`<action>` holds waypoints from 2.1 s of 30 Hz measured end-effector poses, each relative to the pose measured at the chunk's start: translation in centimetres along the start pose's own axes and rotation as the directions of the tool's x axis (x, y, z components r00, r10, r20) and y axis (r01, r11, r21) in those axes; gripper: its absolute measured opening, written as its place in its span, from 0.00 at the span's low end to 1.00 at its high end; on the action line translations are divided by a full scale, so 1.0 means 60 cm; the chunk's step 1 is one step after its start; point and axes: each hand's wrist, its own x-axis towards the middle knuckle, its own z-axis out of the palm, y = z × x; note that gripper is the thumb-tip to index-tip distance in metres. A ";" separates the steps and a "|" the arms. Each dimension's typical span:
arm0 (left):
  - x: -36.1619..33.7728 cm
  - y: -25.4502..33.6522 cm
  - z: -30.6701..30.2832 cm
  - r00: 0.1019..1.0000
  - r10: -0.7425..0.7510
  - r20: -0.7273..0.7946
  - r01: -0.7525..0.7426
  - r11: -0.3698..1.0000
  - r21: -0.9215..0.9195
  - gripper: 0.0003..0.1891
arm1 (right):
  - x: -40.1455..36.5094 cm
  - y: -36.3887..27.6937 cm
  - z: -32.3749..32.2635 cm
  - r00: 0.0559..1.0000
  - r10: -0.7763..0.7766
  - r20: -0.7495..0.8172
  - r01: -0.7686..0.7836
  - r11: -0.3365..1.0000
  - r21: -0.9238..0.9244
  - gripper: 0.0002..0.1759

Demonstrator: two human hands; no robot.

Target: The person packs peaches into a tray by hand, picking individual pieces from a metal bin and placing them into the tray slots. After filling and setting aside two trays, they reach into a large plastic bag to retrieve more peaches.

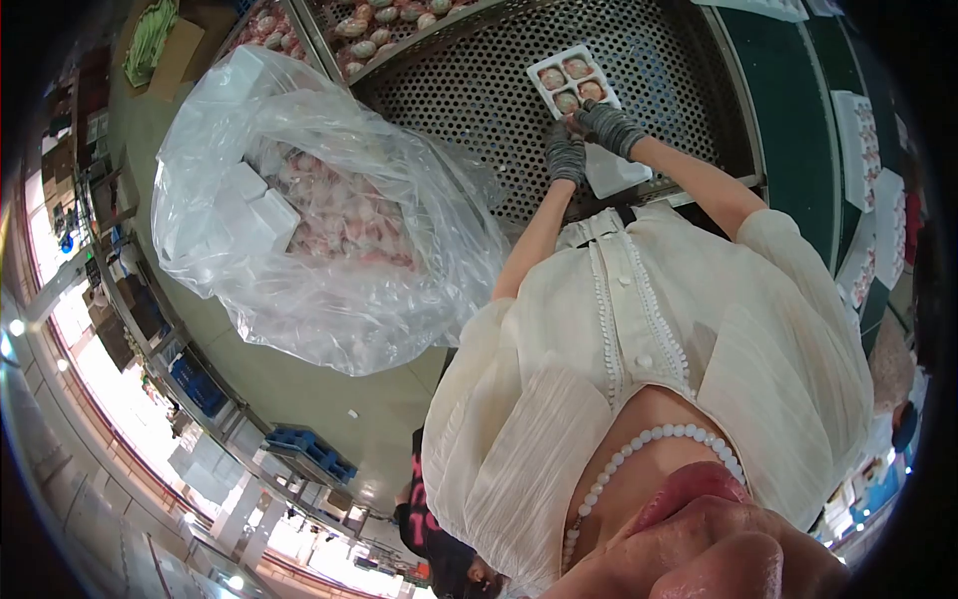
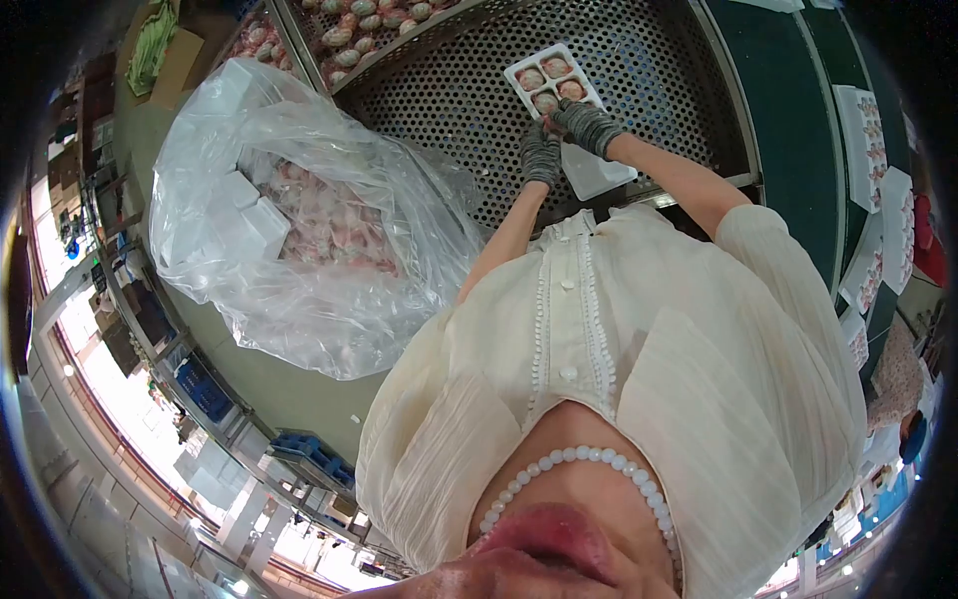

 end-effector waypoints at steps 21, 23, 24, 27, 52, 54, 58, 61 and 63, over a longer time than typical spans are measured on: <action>0.000 0.002 -0.003 0.907 -0.121 0.403 -0.178 0.757 0.629 0.18 | 0.030 0.003 0.070 0.959 0.245 0.146 -0.201 0.944 -0.261 0.07; 0.012 0.012 -0.012 0.864 -0.200 0.462 -0.168 0.750 0.639 0.17 | 0.032 0.027 0.076 0.920 0.290 0.263 -0.270 0.957 -0.109 0.07; 0.010 0.004 -0.010 0.867 -0.199 0.458 -0.167 0.747 0.643 0.17 | 0.020 0.027 0.060 0.973 0.192 0.129 -0.185 0.981 -0.065 0.08; 0.007 0.016 -0.008 0.905 -0.131 0.404 -0.161 0.773 0.613 0.15 | 0.026 0.016 0.036 0.960 0.235 0.153 -0.234 0.972 -0.028 0.09; 0.618 -0.019 -0.111 0.910 -0.380 0.168 -0.006 0.390 0.921 0.12 | 0.014 0.034 0.042 0.905 0.340 0.258 -0.323 0.940 -0.107 0.15; 0.608 -0.038 -0.123 0.877 -0.456 0.149 0.016 0.339 0.941 0.13 | 0.010 0.039 0.051 0.931 0.291 0.221 -0.276 0.956 -0.095 0.13; 0.519 0.033 -0.187 0.948 -0.262 -0.183 0.307 0.906 0.293 0.27 | 0.009 0.054 0.088 0.945 0.234 0.227 -0.205 0.968 -0.145 0.07; 0.423 0.062 -0.190 0.949 -0.273 -0.156 0.221 0.932 -0.286 0.04 | 0.010 0.070 0.080 0.951 0.296 0.089 -0.303 0.832 0.465 0.08; 0.342 0.049 -0.168 0.953 -0.291 -0.080 0.230 0.872 -0.432 0.03 | 0.013 0.034 -0.003 0.895 0.416 0.160 -0.413 0.637 0.651 0.09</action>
